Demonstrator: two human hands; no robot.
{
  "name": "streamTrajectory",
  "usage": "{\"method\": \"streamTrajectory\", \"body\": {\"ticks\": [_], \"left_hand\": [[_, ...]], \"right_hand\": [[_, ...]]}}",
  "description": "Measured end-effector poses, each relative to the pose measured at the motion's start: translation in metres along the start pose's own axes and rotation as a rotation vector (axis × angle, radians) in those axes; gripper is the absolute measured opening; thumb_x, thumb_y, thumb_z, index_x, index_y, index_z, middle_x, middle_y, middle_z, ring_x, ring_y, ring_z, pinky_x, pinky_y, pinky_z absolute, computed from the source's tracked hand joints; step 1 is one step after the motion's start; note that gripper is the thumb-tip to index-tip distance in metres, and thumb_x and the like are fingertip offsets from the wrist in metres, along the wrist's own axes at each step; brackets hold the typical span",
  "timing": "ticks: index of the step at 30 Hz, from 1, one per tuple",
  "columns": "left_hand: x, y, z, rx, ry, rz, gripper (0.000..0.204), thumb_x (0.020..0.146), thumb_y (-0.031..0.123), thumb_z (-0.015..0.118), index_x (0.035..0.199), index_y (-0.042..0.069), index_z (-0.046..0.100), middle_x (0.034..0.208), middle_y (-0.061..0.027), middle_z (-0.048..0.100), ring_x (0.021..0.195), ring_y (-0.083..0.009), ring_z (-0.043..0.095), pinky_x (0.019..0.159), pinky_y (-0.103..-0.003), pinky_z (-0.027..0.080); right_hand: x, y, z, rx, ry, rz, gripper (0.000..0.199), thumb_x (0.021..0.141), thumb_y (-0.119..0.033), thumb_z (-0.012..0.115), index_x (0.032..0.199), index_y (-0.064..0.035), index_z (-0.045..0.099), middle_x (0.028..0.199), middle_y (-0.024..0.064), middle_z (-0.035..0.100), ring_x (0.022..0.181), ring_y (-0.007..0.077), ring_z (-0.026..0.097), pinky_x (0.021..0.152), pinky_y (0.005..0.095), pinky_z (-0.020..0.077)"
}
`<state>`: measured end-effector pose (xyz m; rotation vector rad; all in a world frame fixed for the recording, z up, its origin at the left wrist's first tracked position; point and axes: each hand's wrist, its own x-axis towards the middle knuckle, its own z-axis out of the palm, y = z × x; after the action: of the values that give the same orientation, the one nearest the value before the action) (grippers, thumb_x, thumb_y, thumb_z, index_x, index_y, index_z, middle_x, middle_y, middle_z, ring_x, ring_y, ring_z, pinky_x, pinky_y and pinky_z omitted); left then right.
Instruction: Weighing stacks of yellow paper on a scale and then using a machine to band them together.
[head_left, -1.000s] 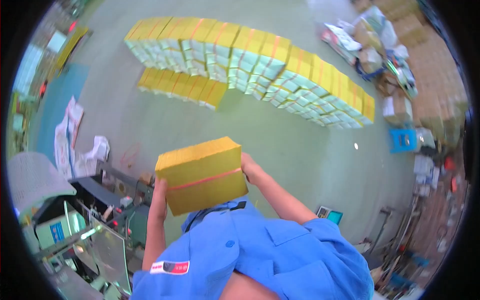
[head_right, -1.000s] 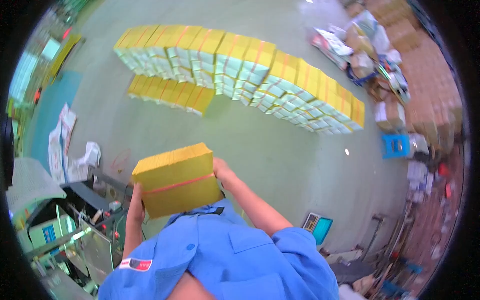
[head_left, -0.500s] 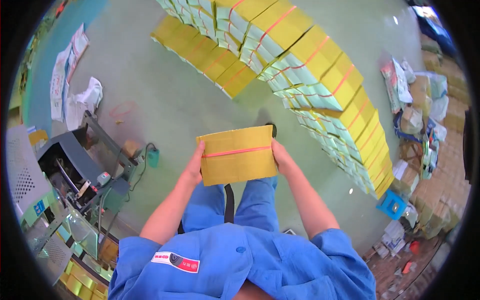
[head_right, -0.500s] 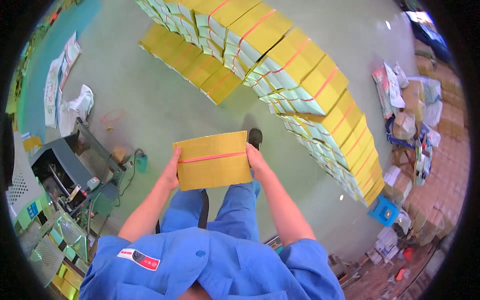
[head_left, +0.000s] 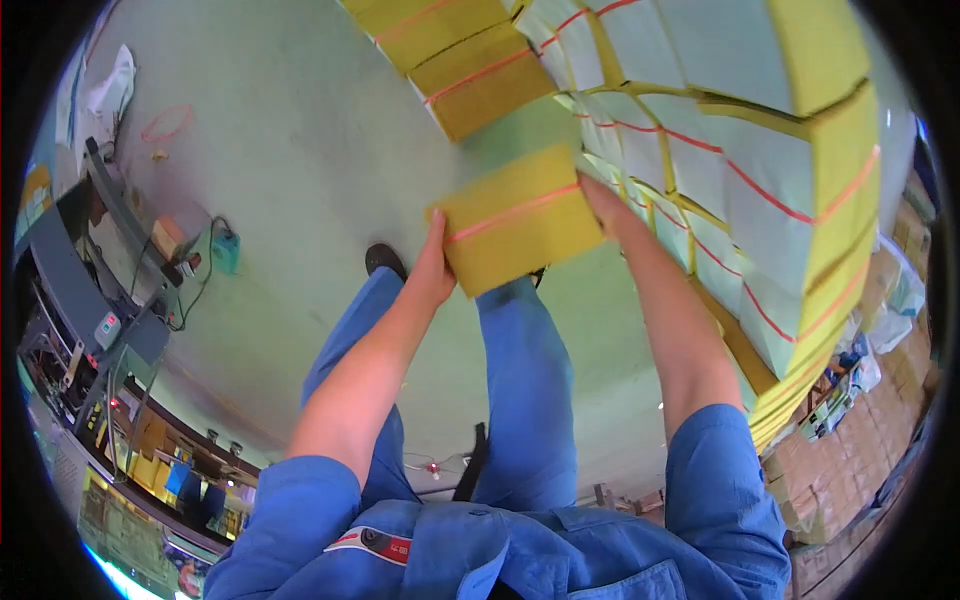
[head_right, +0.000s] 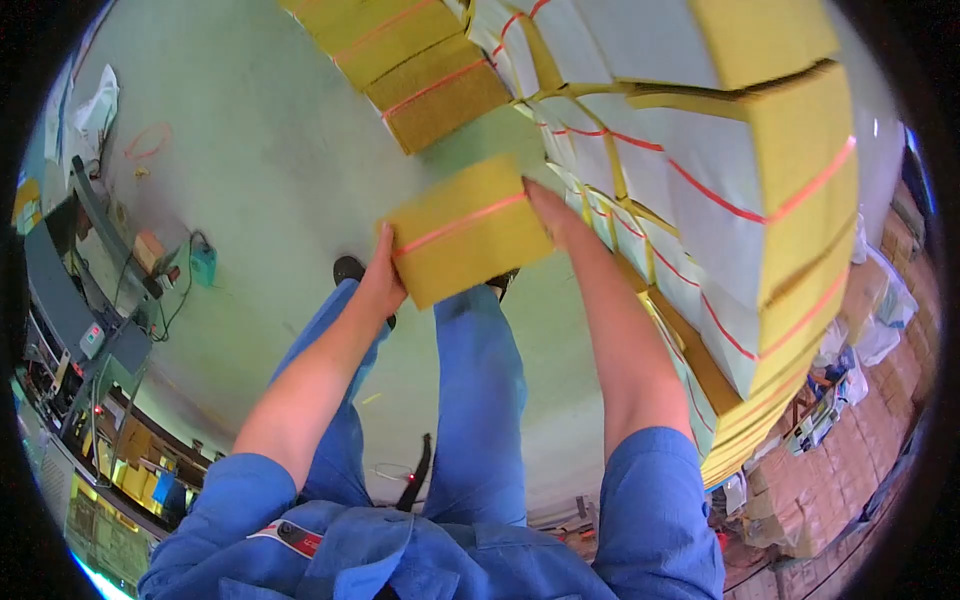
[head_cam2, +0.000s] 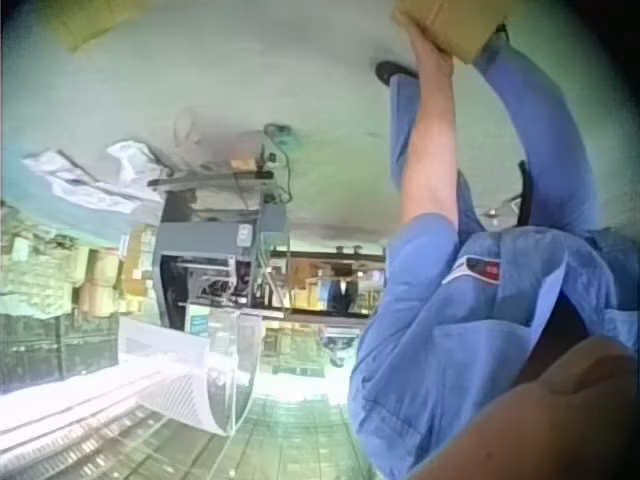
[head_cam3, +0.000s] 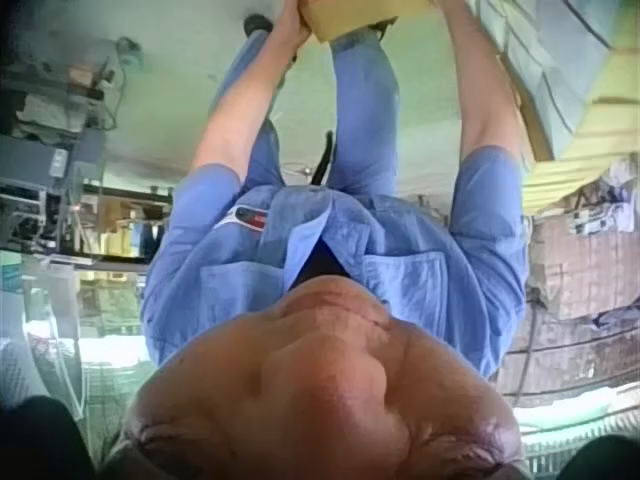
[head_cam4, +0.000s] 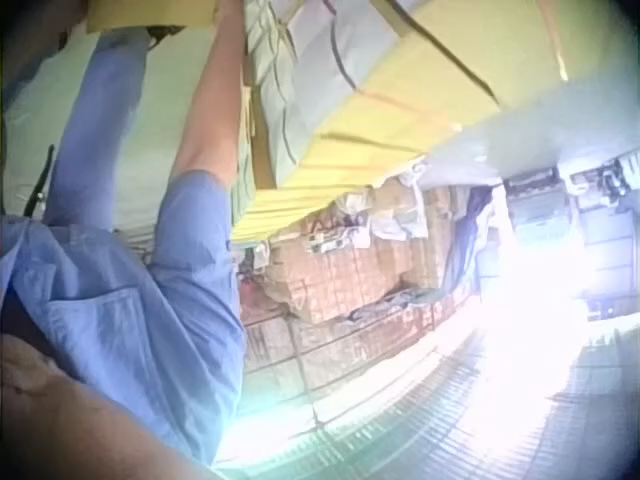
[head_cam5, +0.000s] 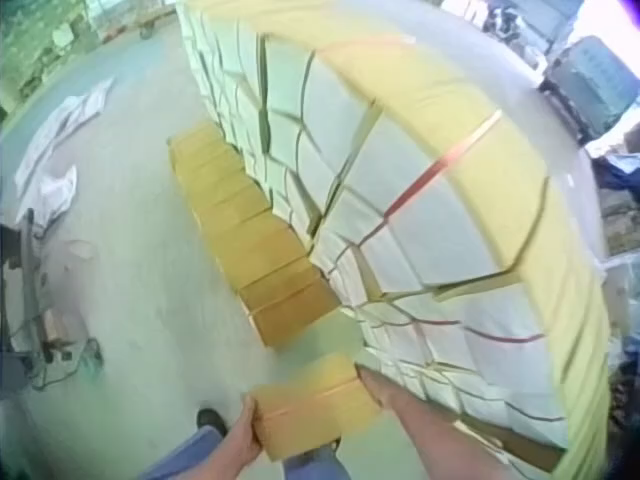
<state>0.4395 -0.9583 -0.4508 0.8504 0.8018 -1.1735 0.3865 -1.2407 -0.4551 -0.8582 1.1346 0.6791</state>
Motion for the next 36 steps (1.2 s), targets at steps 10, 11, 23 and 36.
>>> {"method": "streamTrajectory", "body": {"ticks": [10,11,23,36], "left_hand": [[0.083,-0.026,0.008,0.165,0.334,-0.139,0.091,0.088,0.069,0.043,0.152,0.027,-0.007,0.159,-0.0099,-0.003,0.145,-0.0387,0.001,0.108,-0.067,0.017],[0.081,-0.032,0.008,0.156,0.362,-0.186,0.090,0.088,0.069,0.043,0.152,0.027,-0.006,0.159,-0.0106,-0.003,0.144,-0.0404,0.001,0.108,-0.068,0.018],[0.135,-0.009,0.041,0.148,0.261,-0.115,0.081,0.091,0.066,0.038,0.152,0.022,0.008,0.158,-0.0128,0.001,0.141,-0.0463,0.010,0.105,-0.067,0.024],[-0.227,0.120,-0.249,1.398,0.710,0.071,0.069,0.092,0.044,0.051,0.143,0.000,0.035,0.141,-0.0239,0.044,0.131,-0.0353,0.042,0.108,-0.042,0.033]], "right_hand": [[0.076,0.036,-0.031,-0.364,0.693,-0.625,0.052,0.094,-0.033,0.048,0.134,0.0019,0.048,0.138,0.0169,0.049,0.130,0.0278,0.044,0.108,0.0328,0.0307],[0.071,0.056,-0.028,-0.268,0.785,-0.738,0.046,0.091,-0.026,0.054,0.130,-0.0034,0.052,0.131,0.0170,0.055,0.125,0.0308,0.049,0.104,0.0373,0.0362],[0.120,0.088,0.016,0.857,0.201,-0.209,0.081,0.085,-0.057,0.056,0.149,-0.0198,0.022,0.152,0.0090,0.023,0.133,0.0371,0.031,0.103,0.0638,0.0233],[-0.170,0.250,0.124,-0.422,0.356,-0.499,0.037,0.094,-0.020,0.049,0.125,-0.0019,0.057,0.133,0.0201,0.052,0.126,0.0346,0.046,0.108,0.0380,0.0332]]}}
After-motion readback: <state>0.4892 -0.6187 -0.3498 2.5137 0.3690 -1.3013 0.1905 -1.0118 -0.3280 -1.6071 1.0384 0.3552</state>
